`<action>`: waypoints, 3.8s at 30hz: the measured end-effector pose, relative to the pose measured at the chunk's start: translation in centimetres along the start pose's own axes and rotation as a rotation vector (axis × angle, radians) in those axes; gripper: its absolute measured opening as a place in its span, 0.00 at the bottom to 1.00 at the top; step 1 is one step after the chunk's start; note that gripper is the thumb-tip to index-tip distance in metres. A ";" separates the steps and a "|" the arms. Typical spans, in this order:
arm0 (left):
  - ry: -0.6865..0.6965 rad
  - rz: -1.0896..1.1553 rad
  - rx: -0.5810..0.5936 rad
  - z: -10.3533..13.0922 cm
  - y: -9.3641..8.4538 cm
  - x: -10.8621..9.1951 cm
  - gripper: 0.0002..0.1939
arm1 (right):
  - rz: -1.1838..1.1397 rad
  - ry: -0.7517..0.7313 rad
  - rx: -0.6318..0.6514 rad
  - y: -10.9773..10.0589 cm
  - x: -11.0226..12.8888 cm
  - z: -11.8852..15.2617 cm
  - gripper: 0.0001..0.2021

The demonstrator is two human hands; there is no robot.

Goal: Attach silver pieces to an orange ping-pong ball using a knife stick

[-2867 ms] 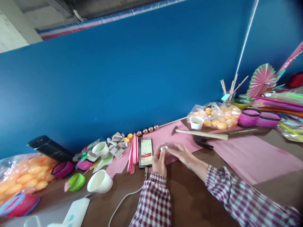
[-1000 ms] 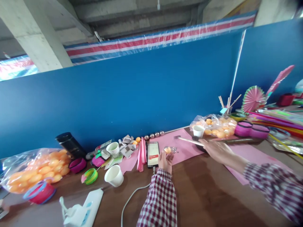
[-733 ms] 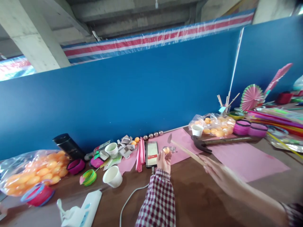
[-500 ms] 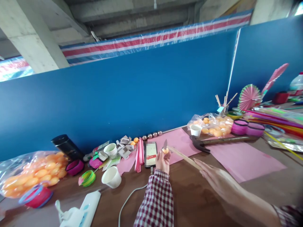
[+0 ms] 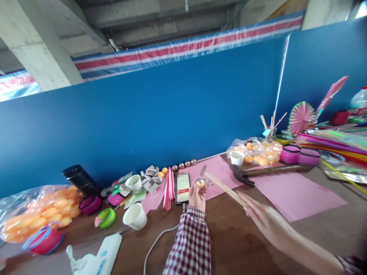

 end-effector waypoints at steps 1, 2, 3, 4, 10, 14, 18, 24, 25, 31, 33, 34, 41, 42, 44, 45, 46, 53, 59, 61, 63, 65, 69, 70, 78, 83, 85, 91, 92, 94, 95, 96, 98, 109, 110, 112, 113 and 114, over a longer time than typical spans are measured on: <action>0.003 0.000 0.005 0.0 0.1 0.0 0.04 | 0.000 0.003 0.017 0.2 0.0 0.0 0.20; 0.006 -0.001 0.015 0.0 0.1 -0.1 0.05 | -0.002 0.009 0.030 0.4 -0.1 -0.1 0.20; 0.009 -0.002 0.028 0.0 0.2 -0.1 0.06 | -0.007 0.018 0.038 0.5 -0.2 -0.1 0.20; 0.014 -0.001 0.039 0.0 0.2 -0.1 0.06 | -0.014 0.028 0.042 0.6 -0.3 -0.1 0.20; 0.034 0.010 0.035 -0.1 -0.1 -0.2 0.06 | -0.006 -0.005 0.025 0.9 0.3 0.2 0.21; 0.029 -0.001 0.043 0.0 0.1 -0.3 0.06 | -0.013 0.000 0.041 0.8 0.6 0.3 0.21; 0.021 -0.005 0.048 0.0 0.2 -0.3 0.06 | -0.032 0.022 0.028 0.6 0.3 0.4 0.21; 0.013 -0.002 0.050 0.2 0.3 -0.4 0.04 | -0.095 0.036 0.039 0.7 0.1 0.5 0.20; 0.010 -0.004 0.044 0.2 0.2 -0.4 0.04 | -0.107 0.038 0.019 0.5 0.1 0.6 0.20; -0.029 -0.023 0.036 0.4 0.6 -0.1 0.05 | -0.162 0.034 0.031 0.8 -0.1 0.7 0.21; -0.040 -0.026 0.020 0.5 0.5 -0.1 0.04 | -0.142 0.046 0.051 0.9 -0.4 0.4 0.21; -0.039 -0.025 0.010 0.5 0.5 -0.1 0.03 | -0.117 0.058 0.050 0.6 -0.6 0.2 0.21; -0.060 -0.029 -0.019 0.2 -0.3 0.2 0.04 | 0.196 0.204 0.032 -2.5 -4.0 -2.2 0.21; -0.060 -0.032 -0.020 0.2 -0.3 0.2 0.04 | 0.254 0.228 0.036 -3.0 -4.7 -2.8 0.21; -0.059 -0.036 -0.017 0.2 -0.2 0.2 0.05 | 0.364 0.287 0.055 -3.7 -6.0 -4.3 0.21; -0.058 -0.038 -0.015 0.3 -0.2 0.2 0.05 | 0.409 0.312 0.068 -4.0 -6.6 -5.0 0.21; -0.057 -0.038 -0.012 0.3 -0.2 0.2 0.05 | 0.447 0.323 0.085 -4.2 -7.1 -5.8 0.20; -0.061 -0.036 -0.039 0.3 -0.4 0.2 0.04 | 0.559 0.322 0.168 -3.6 -8.1 -9.6 0.14; -0.067 -0.048 -0.072 0.4 -0.3 0.2 0.06 | 0.586 0.301 0.152 -2.5 -8.1 -10.8 0.12; -0.071 -0.047 -0.077 0.5 -0.3 0.2 0.06 | 0.593 0.304 0.146 -2.7 -8.1 -11.0 0.11; -0.075 -0.042 -0.081 0.5 -0.4 0.3 0.07 | 0.606 0.300 0.124 -3.0 -7.6 -10.9 0.10; -0.082 -0.037 -0.081 0.4 -0.4 0.3 0.07 | 0.603 0.249 0.088 -3.0 -6.1 -10.8 0.11; -0.094 -0.030 -0.077 0.4 -0.4 0.5 0.07 | 0.453 0.086 0.147 0.0 -1.9 -10.7 0.11; -0.095 -0.029 -0.074 0.4 -0.4 0.5 0.07 | 0.385 0.083 0.175 1.1 -1.2 -10.9 0.11; -0.080 -0.034 -0.063 0.3 -0.7 0.7 0.06 | 0.230 0.170 0.190 5.8 -0.1 -13.9 0.15; -0.083 -0.042 -0.056 0.0 -1.1 0.8 0.06 | 0.250 0.157 0.193 6.0 -0.2 -13.8 0.14; -0.084 -0.059 -0.038 0.0 -0.8 0.6 0.09 | 0.259 0.144 0.196 5.9 0.0 -13.6 0.13; -0.077 -0.060 -0.018 0.3 -0.4 0.5 0.13 | 0.285 0.075 0.220 6.2 0.0 -13.4 0.13; -0.074 -0.056 -0.013 0.3 -0.4 0.6 0.13 | 0.288 0.063 0.228 6.3 -0.1 -13.4 0.13; -0.067 -0.058 -0.001 0.2 -0.4 0.6 0.14 | 0.296 0.046 0.240 6.5 -0.4 -13.5 0.13; -0.063 -0.063 0.003 0.2 -0.4 0.6 0.14 | 0.305 0.041 0.244 6.6 -0.5 -13.5 0.13; -0.057 -0.071 0.004 0.2 -0.4 0.6 0.15 | 0.314 0.036 0.247 6.6 -0.6 -13.5 0.13; -0.054 -0.084 0.010 0.2 -0.3 0.5 0.16 | 0.323 0.029 0.248 6.5 -0.6 -13.5 0.13; -0.058 -0.124 0.004 0.1 -0.6 0.4 0.15 | 0.098 -0.033 0.102 5.3 -0.4 -13.2 0.10; -0.060 -0.124 0.005 0.1 -0.6 0.4 0.15 | 0.009 -0.055 0.076 5.4 -0.5 -13.1 0.10; -0.065 -0.122 0.002 0.1 -0.6 0.4 0.15 | -0.198 -0.101 0.038 5.5 -0.7 -13.2 0.10; -0.063 -0.121 0.000 0.1 -0.6 0.4 0.15 | -0.306 -0.114 0.027 5.7 -1.0 -13.3 0.11; -0.060 -0.121 -0.002 0.1 -0.6 0.4 0.15 | -0.408 -0.119 0.020 5.9 -1.2 -13.4 0.11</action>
Point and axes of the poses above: each hand's wrist, its own z-axis away from the middle knuckle, its own y-axis out of the palm, x = y × z, the point moved 9 cm from there along -z, towards the middle knuckle, and after that the axes turned 15 degrees about x, right-handed, at the moved point
